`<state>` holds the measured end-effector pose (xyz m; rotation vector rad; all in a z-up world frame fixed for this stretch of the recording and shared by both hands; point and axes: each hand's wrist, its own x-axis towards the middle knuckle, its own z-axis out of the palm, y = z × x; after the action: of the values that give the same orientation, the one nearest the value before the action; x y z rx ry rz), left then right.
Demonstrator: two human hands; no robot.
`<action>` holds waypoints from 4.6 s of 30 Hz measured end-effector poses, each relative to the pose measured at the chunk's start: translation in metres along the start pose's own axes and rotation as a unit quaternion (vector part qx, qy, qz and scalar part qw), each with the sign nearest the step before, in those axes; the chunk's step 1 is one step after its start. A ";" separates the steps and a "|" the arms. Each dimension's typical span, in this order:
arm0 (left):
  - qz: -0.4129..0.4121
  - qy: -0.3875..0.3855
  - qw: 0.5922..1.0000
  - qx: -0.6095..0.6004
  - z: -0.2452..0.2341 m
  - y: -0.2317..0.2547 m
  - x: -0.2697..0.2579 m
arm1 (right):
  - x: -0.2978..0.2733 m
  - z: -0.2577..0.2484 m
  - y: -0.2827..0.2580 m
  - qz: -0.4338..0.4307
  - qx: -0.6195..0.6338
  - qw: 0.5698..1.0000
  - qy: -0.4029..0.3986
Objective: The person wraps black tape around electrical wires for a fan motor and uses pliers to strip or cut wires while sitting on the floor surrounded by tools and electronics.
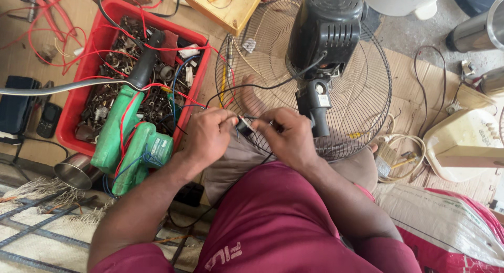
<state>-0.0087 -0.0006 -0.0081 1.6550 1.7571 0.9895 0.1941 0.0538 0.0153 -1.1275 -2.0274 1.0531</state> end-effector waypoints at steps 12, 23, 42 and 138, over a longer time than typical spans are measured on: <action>-0.039 0.026 0.998 -0.046 0.001 0.000 0.005 | -0.025 0.037 0.031 0.042 0.099 0.993 -0.052; 0.043 0.003 0.995 -0.092 -0.001 0.000 -0.011 | 0.026 -0.012 0.004 0.312 0.658 0.685 0.000; -0.412 -0.098 0.777 -0.466 0.026 -0.026 0.006 | -0.022 0.042 0.027 0.003 0.064 0.998 0.017; -0.178 -0.067 0.928 -0.321 0.017 -0.001 -0.025 | 0.015 -0.033 -0.004 0.113 -0.014 0.960 -0.257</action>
<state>0.0070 -0.0224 -0.0213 0.9288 1.3654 1.0903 0.2115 0.0772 0.0376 -1.2130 -2.3451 1.5700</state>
